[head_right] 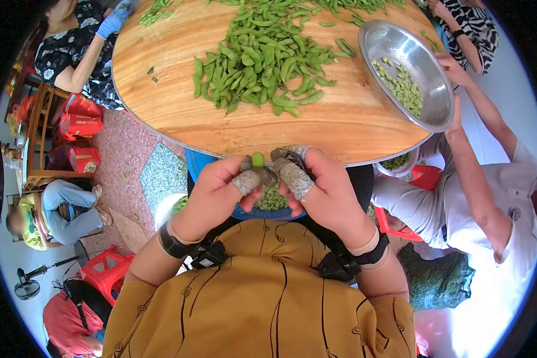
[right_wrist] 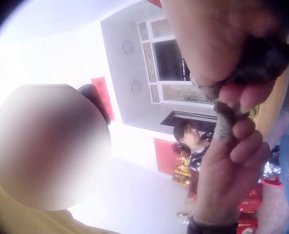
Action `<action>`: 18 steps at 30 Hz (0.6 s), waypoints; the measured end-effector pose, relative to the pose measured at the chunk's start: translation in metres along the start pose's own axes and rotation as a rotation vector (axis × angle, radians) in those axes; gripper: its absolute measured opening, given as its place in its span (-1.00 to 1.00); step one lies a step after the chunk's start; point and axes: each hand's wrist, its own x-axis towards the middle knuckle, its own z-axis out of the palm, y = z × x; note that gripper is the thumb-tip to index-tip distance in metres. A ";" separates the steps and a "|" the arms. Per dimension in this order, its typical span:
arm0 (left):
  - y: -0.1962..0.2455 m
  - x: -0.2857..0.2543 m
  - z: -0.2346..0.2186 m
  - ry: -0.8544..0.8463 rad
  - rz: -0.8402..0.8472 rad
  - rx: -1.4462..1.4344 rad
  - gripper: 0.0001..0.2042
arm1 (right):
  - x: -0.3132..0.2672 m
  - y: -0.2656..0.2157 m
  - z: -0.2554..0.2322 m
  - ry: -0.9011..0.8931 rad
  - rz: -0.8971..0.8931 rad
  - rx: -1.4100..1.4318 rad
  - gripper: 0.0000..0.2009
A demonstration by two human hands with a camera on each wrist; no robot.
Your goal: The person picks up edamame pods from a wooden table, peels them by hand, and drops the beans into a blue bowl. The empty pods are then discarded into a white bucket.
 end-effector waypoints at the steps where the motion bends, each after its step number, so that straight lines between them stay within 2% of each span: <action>1: -0.003 0.000 -0.001 0.034 0.021 0.003 -0.89 | -0.002 0.000 -0.001 -0.006 -0.002 -0.056 -0.75; 6: -0.008 -0.002 -0.002 0.082 0.071 0.117 -0.88 | -0.003 -0.007 0.004 -0.111 -0.059 -0.289 -0.61; 8: -0.002 -0.003 0.000 0.094 0.172 0.258 -0.90 | 0.000 -0.008 0.005 -0.135 -0.174 -0.469 -0.56; 9: -0.006 -0.001 -0.002 0.095 0.172 0.260 -0.90 | 0.001 -0.008 0.004 -0.136 -0.176 -0.468 -0.56; 11: -0.018 0.002 -0.011 0.123 0.453 0.576 -0.84 | 0.001 -0.009 0.002 -0.147 -0.144 -0.482 -0.58; 12: -0.017 0.001 -0.011 0.122 0.451 0.575 -0.84 | 0.001 -0.009 0.003 -0.147 -0.142 -0.482 -0.58; 14: -0.012 -0.001 -0.011 0.163 0.607 0.881 -0.76 | 0.001 -0.005 0.005 -0.156 -0.027 -0.232 -0.63; 15: -0.011 -0.001 -0.012 0.159 0.605 0.879 -0.76 | 0.003 -0.002 0.004 -0.153 -0.023 -0.230 -0.63; 17: -0.010 -0.001 -0.014 0.142 0.636 0.999 -0.87 | 0.008 0.003 0.003 -0.209 0.203 0.107 -0.69; 18: -0.009 -0.003 -0.012 0.140 0.634 0.998 -0.87 | 0.007 0.002 0.005 -0.207 0.205 0.109 -0.69</action>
